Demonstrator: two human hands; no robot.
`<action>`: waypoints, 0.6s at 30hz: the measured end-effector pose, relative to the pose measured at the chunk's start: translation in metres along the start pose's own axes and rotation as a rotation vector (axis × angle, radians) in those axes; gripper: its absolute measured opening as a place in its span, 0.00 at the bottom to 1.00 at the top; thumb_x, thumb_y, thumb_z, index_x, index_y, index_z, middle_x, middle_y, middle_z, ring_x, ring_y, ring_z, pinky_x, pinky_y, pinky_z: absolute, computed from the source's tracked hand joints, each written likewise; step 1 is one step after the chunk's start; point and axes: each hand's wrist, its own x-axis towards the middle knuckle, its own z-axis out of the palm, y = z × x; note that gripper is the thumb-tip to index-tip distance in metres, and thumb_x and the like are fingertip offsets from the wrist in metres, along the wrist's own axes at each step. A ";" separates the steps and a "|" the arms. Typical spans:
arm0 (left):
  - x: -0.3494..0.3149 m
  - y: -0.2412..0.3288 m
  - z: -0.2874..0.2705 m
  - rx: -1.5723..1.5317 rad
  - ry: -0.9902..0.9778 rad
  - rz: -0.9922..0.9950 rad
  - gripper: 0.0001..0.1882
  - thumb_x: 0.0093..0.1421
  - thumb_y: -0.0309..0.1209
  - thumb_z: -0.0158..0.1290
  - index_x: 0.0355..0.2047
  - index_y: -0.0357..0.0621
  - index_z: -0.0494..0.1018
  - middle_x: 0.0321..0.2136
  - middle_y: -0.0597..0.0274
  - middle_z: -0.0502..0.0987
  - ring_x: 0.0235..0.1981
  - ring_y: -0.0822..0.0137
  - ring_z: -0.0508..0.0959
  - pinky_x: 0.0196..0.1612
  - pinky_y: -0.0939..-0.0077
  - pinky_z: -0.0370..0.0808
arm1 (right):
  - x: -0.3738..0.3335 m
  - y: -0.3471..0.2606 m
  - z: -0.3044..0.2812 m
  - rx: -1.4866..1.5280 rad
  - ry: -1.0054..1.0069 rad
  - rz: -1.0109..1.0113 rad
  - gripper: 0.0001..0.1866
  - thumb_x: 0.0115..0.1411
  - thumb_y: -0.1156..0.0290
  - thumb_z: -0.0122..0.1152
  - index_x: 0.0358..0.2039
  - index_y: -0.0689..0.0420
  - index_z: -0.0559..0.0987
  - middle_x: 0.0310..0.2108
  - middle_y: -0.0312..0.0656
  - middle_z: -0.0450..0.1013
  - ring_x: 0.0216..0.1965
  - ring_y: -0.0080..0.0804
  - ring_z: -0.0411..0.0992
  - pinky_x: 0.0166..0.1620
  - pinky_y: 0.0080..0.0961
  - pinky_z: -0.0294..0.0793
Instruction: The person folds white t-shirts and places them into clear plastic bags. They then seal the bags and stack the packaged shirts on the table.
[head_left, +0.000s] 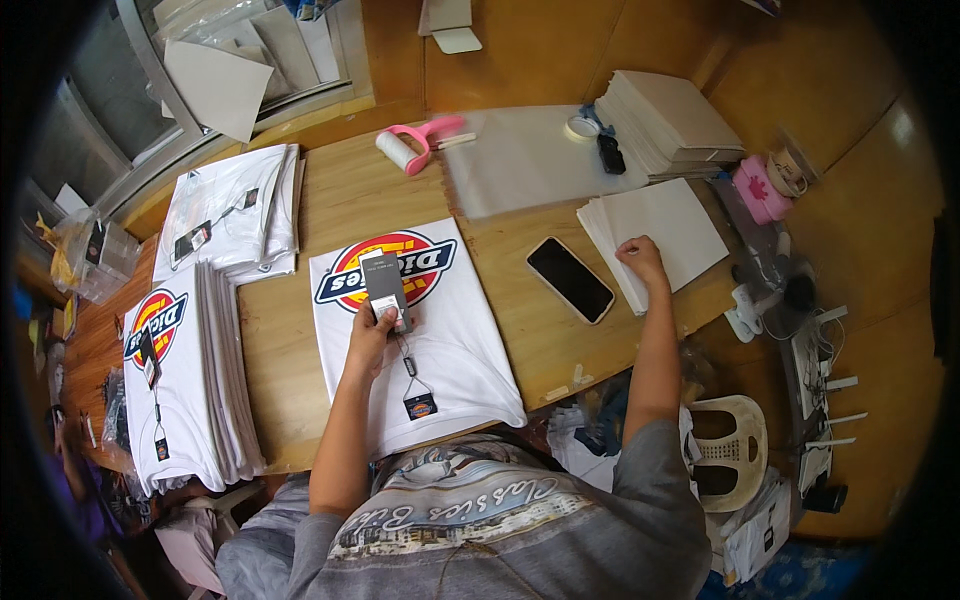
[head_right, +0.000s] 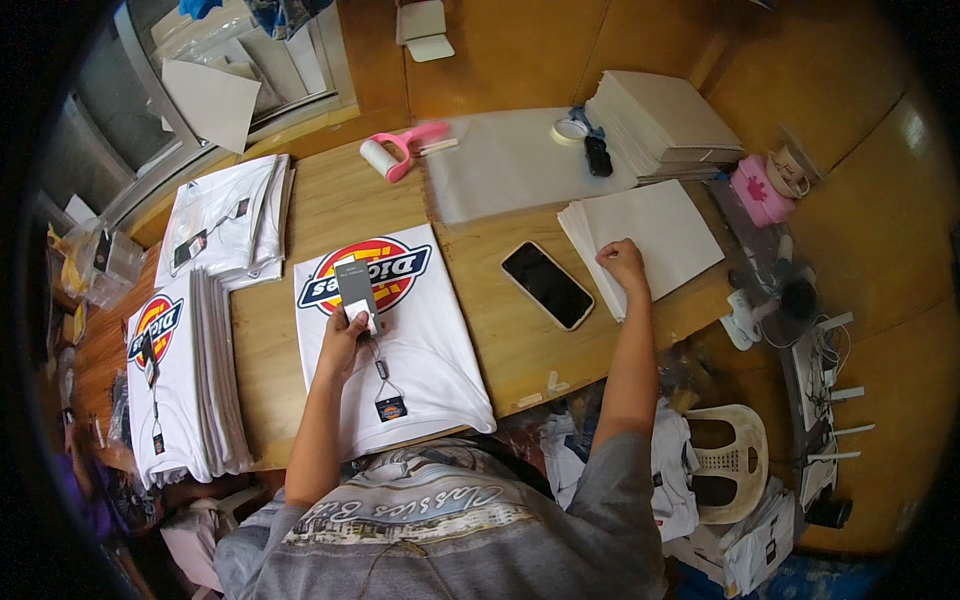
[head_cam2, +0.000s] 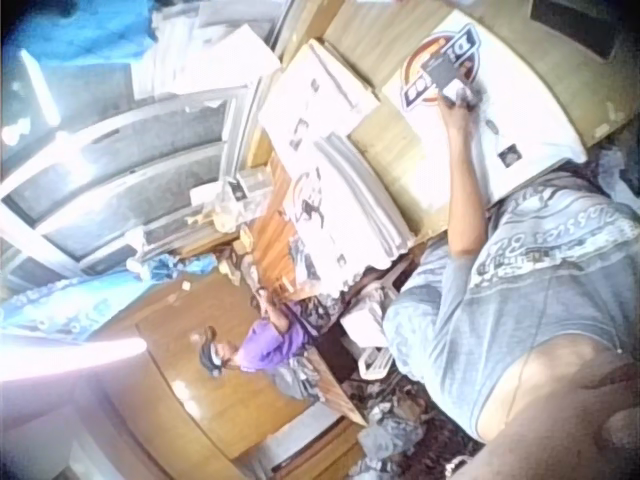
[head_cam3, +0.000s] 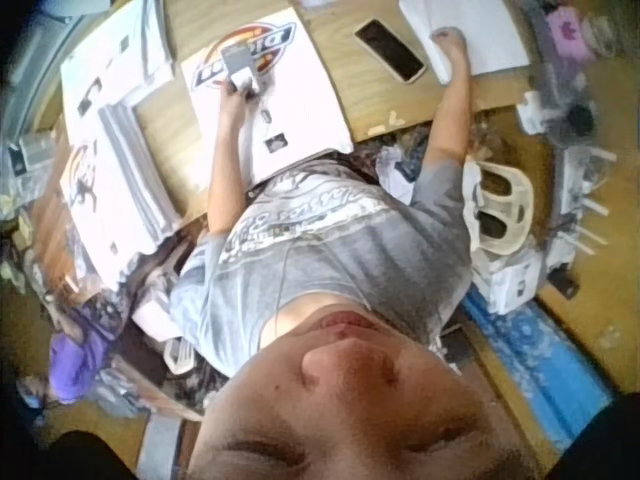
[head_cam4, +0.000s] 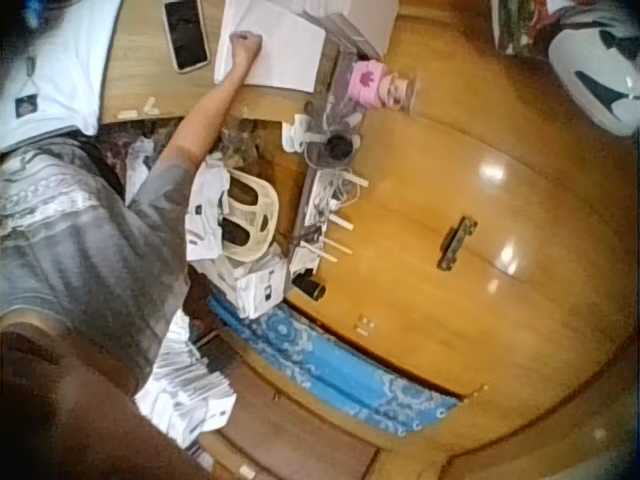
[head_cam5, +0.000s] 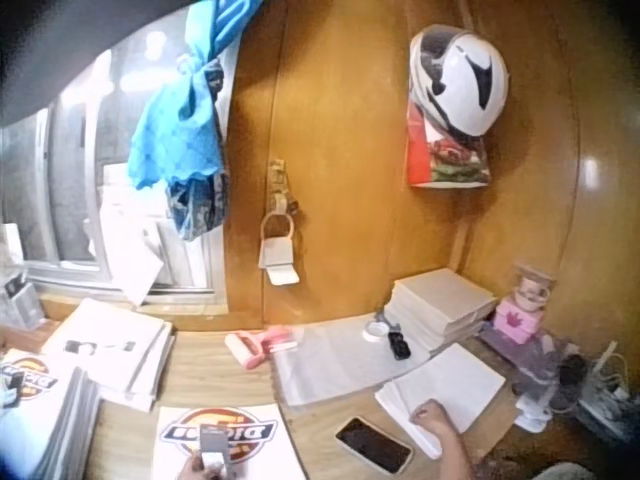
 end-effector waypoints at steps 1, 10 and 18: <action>-0.008 0.005 0.005 -0.158 -0.003 -0.054 0.18 0.55 0.26 0.43 0.46 0.41 0.55 0.33 0.56 0.69 0.30 0.59 0.73 0.34 0.67 0.73 | 0.001 0.004 -0.003 0.023 -0.002 0.004 0.06 0.39 0.76 0.60 0.20 0.61 0.74 0.23 0.40 0.68 0.27 0.27 0.66 0.33 0.20 0.65; -0.056 0.015 0.021 0.233 -0.372 0.172 0.21 0.56 0.31 0.43 0.48 0.35 0.54 0.36 0.53 0.67 0.37 0.68 0.69 0.40 0.76 0.66 | -0.034 -0.179 0.098 0.121 0.167 -0.532 0.13 0.49 0.72 0.48 0.35 0.64 0.68 0.32 0.50 0.69 0.33 0.45 0.68 0.37 0.33 0.66; -0.050 0.058 0.009 0.779 -0.051 0.620 0.20 0.52 0.27 0.44 0.44 0.30 0.57 0.43 0.40 0.62 0.46 0.48 0.61 0.50 0.66 0.55 | -0.122 -0.268 0.165 0.243 -0.543 -0.635 0.11 0.45 0.70 0.53 0.31 0.57 0.71 0.35 0.46 0.68 0.40 0.43 0.65 0.41 0.31 0.65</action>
